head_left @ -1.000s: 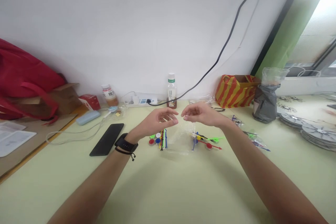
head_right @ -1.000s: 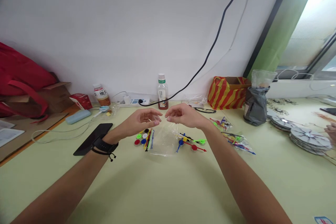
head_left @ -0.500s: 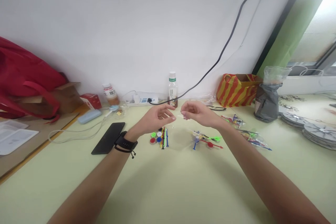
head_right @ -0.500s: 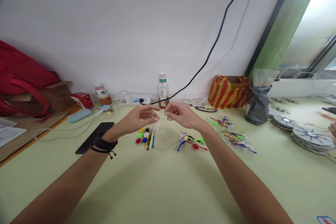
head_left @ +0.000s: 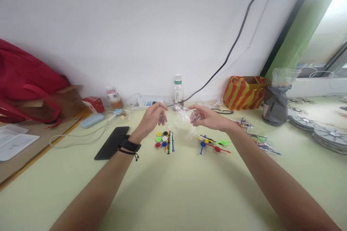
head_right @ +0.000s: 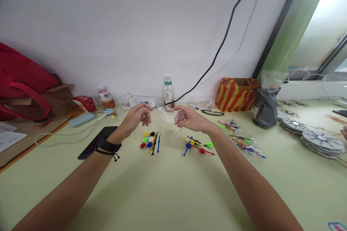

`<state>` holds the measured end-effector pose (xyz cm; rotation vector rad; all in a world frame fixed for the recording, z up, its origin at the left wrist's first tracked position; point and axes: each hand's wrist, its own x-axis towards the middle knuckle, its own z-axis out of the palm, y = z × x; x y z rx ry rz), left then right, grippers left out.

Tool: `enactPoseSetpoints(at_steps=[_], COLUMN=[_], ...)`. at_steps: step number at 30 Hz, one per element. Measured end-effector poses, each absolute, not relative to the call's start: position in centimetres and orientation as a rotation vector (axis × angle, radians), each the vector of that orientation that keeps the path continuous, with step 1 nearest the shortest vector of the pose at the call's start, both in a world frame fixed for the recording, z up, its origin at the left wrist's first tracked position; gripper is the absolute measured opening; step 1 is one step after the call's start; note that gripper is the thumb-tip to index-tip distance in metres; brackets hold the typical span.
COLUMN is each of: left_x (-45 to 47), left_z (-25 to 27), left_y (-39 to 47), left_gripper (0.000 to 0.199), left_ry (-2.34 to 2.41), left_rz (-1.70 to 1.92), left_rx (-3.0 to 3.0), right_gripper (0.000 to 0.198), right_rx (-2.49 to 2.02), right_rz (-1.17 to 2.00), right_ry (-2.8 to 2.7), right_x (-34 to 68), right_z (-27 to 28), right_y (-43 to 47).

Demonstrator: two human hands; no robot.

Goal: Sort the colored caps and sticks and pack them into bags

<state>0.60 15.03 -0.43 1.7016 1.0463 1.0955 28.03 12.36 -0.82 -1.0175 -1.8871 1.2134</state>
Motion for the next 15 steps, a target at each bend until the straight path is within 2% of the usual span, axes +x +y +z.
enactPoseSetpoints(at_steps=[4, 10, 13, 15], left_x=[1.2, 1.1, 1.2, 1.4], left_z=[-0.8, -1.2, -1.6, -1.8], left_y=[15.0, 15.4, 15.5, 15.4], left_gripper=[0.038, 0.044, 0.046, 0.047], left_ry=[1.039, 1.055, 1.078, 1.072], left_rz=[1.138, 1.241, 1.268, 1.294], left_rx=[1.759, 1.657, 1.619, 1.600], right_gripper=[0.059, 0.045, 0.042, 0.041], right_rx=[-0.950, -0.862, -0.864, -0.916], right_rz=[1.296, 1.333, 1.260, 1.071], right_ry=[-1.872, -1.728, -1.708, -1.676], right_x=[28.1, 28.6, 28.5, 28.2], right_z=[-0.9, -0.8, -1.1, -1.6], right_y=[12.5, 12.7, 13.1, 13.5])
